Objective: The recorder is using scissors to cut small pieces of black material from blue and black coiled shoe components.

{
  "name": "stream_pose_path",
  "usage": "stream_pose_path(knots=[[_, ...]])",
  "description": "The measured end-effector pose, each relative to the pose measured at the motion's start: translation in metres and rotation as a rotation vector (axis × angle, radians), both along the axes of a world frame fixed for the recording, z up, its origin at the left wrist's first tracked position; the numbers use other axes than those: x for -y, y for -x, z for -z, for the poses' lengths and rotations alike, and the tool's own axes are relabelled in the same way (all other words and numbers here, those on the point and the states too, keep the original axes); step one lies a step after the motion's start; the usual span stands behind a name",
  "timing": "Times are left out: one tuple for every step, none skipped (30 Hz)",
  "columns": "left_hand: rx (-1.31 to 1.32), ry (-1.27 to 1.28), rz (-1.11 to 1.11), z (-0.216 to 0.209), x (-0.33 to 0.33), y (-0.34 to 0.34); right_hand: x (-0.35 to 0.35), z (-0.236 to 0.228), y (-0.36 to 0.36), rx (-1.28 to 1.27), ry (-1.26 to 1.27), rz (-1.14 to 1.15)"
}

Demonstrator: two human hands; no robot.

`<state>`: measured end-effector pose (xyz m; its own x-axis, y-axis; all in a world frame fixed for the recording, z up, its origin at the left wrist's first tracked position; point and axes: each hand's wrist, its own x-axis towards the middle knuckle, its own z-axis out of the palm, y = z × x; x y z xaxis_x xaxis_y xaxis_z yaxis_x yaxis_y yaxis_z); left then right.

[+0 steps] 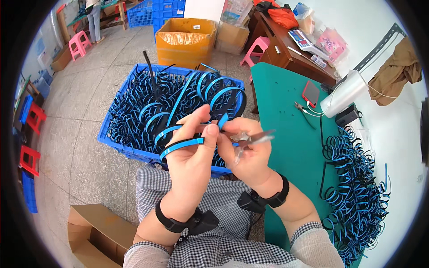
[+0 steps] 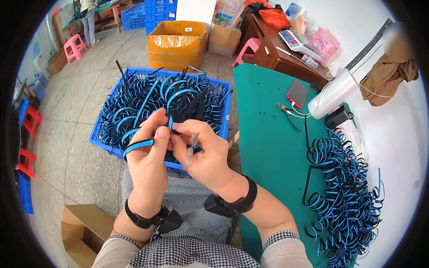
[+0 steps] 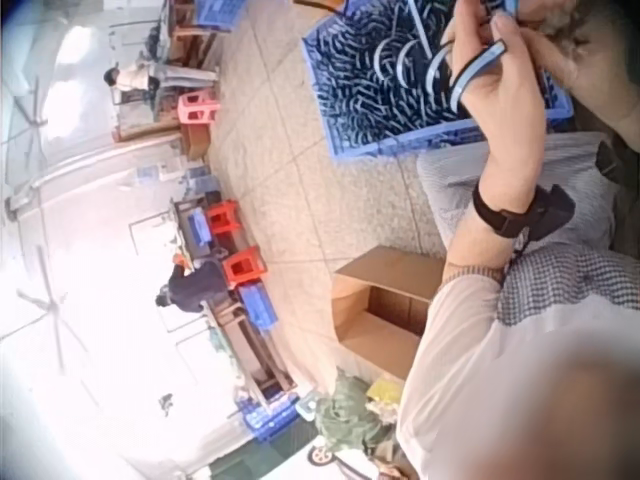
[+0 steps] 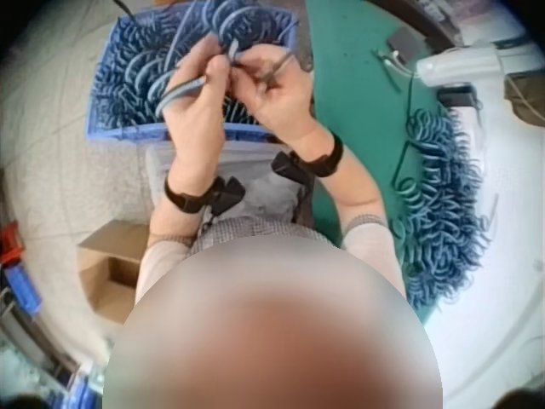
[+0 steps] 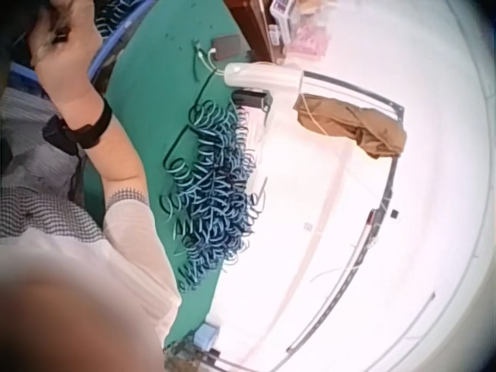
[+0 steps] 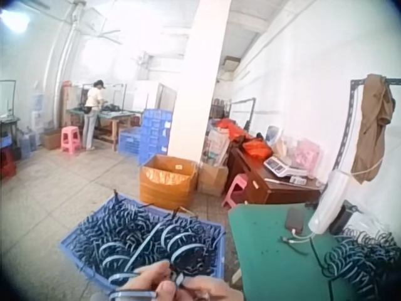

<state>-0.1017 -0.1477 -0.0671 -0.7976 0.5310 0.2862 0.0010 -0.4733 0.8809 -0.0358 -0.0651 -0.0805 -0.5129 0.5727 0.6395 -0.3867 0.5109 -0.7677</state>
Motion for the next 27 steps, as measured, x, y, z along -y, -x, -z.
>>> stream_pose_path(knots=[[0.089,-0.001,0.022,-0.001,0.000,0.000,0.000,-0.001,-0.001,0.006,-0.101,-0.004],[0.131,-0.025,0.053,-0.010,0.000,-0.002,-0.001,-0.003,-0.002,0.012,-0.202,-0.008],[0.107,-0.013,0.050,-0.010,0.002,-0.001,-0.002,-0.005,-0.004,0.079,-0.266,-0.047],[0.084,-0.004,0.055,-0.011,0.003,-0.001,-0.002,-0.006,-0.005,0.083,-0.264,-0.043],[0.027,0.003,0.050,-0.008,0.006,0.002,-0.001,-0.006,-0.006,0.094,-0.223,-0.024],[-0.030,0.011,0.046,-0.005,0.008,0.003,-0.001,-0.006,-0.007,0.105,-0.182,-0.004],[-0.047,-0.053,0.016,-0.015,0.009,-0.003,-0.002,-0.001,-0.001,-0.003,-0.068,-0.060],[-0.158,-0.035,-0.048,-0.016,0.011,0.001,-0.004,-0.001,0.000,-0.001,-0.065,-0.056],[-0.251,0.024,-0.138,-0.015,0.012,0.004,-0.005,-0.002,0.000,-0.007,0.078,-0.073],[-0.345,0.083,-0.230,-0.013,0.014,0.009,-0.007,-0.002,0.001,-0.016,0.220,-0.093],[-0.273,0.061,-0.261,-0.010,0.014,0.013,-0.010,-0.009,-0.001,0.028,0.330,-0.086],[-0.296,0.022,-0.324,-0.008,0.013,0.019,-0.015,-0.011,-0.001,0.054,0.346,-0.034],[-0.372,0.021,-0.420,-0.005,0.014,0.024,-0.021,-0.012,-0.002,0.113,0.343,0.014],[-0.448,0.020,-0.516,-0.003,0.016,0.030,-0.026,-0.012,-0.002,0.172,0.339,0.061],[-0.568,0.092,-0.626,-0.006,0.022,0.034,-0.029,-0.011,-0.001,0.171,0.340,0.058],[-0.525,0.059,-0.681,-0.009,0.022,0.035,-0.032,-0.009,-0.002,0.195,0.362,0.073],[-0.505,0.021,-0.698,-0.013,0.021,0.035,-0.034,-0.008,-0.002,0.219,0.384,0.087],[-0.485,-0.017,-0.715,-0.017,0.021,0.035,-0.033,-0.006,-0.002,0.218,0.383,0.089],[-0.485,0.030,-0.648,-0.020,0.022,0.033,-0.030,-0.002,0.001,0.160,0.325,0.065],[-0.484,0.077,-0.581,-0.022,0.022,0.030,-0.026,0.000,0.003,0.102,0.266,0.041],[-0.476,0.073,-0.520,-0.017,0.015,0.032,-0.021,0.000,0.004,0.060,0.286,0.005],[-0.467,0.087,-0.515,-0.015,0.008,0.028,-0.013,0.000,0.004,0.059,0.284,-0.001],[-0.387,0.103,-0.415,-0.009,0.006,0.027,-0.006,0.000,0.005,0.028,0.258,-0.004],[-0.306,0.119,-0.315,-0.006,0.005,0.025,0.001,0.001,0.005,-0.002,0.232,-0.007],[-0.223,0.098,-0.243,-0.007,0.003,0.019,0.007,0.001,0.004,0.012,0.178,-0.004],[-0.140,0.077,-0.170,-0.009,0.002,0.013,0.010,0.007,0.005,0.011,0.062,0.023],[-0.079,0.108,-0.110,-0.012,0.004,0.009,0.011,0.005,0.003,0.019,-0.024,0.038]])
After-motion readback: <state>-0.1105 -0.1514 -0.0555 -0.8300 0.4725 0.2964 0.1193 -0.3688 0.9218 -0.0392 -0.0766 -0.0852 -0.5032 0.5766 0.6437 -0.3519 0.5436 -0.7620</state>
